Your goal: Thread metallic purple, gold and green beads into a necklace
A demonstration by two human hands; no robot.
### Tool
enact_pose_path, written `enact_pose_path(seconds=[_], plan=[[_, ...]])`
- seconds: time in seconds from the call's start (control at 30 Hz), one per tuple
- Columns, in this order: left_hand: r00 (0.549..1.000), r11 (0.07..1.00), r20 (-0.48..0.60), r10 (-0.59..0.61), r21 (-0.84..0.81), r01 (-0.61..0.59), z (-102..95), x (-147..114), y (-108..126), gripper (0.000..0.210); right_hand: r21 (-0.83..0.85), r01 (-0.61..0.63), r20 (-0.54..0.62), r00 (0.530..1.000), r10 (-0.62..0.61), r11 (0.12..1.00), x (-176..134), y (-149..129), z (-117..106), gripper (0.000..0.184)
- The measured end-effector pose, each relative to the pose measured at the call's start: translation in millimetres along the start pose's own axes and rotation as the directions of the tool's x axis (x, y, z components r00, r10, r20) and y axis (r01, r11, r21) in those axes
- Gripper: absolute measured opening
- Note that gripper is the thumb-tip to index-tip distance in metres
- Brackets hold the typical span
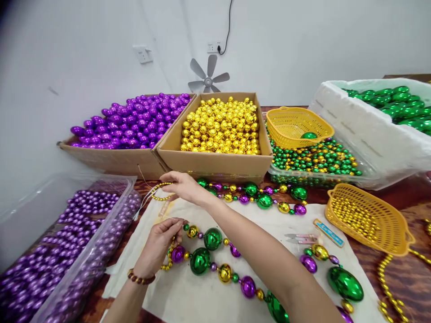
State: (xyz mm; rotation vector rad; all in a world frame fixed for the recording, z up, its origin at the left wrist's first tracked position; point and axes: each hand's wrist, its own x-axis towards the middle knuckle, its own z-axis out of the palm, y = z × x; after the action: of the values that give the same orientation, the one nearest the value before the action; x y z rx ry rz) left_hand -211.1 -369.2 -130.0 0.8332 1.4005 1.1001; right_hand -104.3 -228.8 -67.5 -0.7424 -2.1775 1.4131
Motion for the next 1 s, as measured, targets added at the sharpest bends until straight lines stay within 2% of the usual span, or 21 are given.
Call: enact_pose_path(seconds=[0.07,0.2,0.27,0.4,0.5,0.6,0.73,0.83,0.93,1.0], plan=[[1.000,0.999,-0.026,-0.013,-0.031,0.012,-3.2,0.8,0.4,0.027,-0.016,-0.005,-0.022,1.000,0.005,1.000,-14.8,7.7,-0.6,0.034],[0.999,1.000,-0.048,-0.014,-0.008,0.013,-9.5,-0.5,4.7,0.024,-0.112,-0.051,0.093,0.994,0.061,0.992,-52.2,22.8,2.0,0.023],[0.998,0.999,-0.056,0.003,0.049,-0.001,-11.6,-1.3,7.4,0.025,-0.176,-0.071,0.110,0.990,0.092,0.982,-65.1,27.1,5.5,0.014],[0.996,0.959,-0.060,0.063,0.279,-0.044,-16.2,-1.6,12.9,0.026,-0.309,-0.083,0.050,0.993,0.104,0.947,-75.4,27.9,10.2,0.017],[0.987,0.841,-0.002,0.159,0.524,-0.135,-19.6,-0.1,18.5,0.024,-0.408,-0.072,0.017,0.996,0.086,0.910,-76.8,25.8,11.3,0.019],[0.981,0.760,0.029,0.194,0.628,-0.169,-21.1,4.4,23.7,0.025,-0.490,-0.060,0.003,0.998,0.071,0.870,-77.0,24.7,13.4,0.020],[0.996,0.821,0.080,0.039,0.565,-0.078,-23.4,13.3,24.3,0.030,-0.551,-0.060,-0.019,0.998,0.060,0.832,-81.7,23.1,16.7,0.022],[0.983,0.877,0.158,-0.096,0.480,0.008,-27.6,16.2,23.2,0.034,-0.550,-0.036,-0.002,0.999,0.042,0.834,-90.9,20.4,17.2,0.022],[0.959,0.959,0.221,-0.176,0.258,0.117,-31.9,13.0,25.0,0.028,-0.496,0.030,0.097,0.995,0.021,0.868,-97.4,20.0,15.4,0.013],[0.948,0.974,0.245,-0.201,0.151,0.167,-33.1,8.4,27.2,0.024,-0.456,0.044,0.138,0.990,0.022,0.889,-95.7,23.1,12.7,0.015]])
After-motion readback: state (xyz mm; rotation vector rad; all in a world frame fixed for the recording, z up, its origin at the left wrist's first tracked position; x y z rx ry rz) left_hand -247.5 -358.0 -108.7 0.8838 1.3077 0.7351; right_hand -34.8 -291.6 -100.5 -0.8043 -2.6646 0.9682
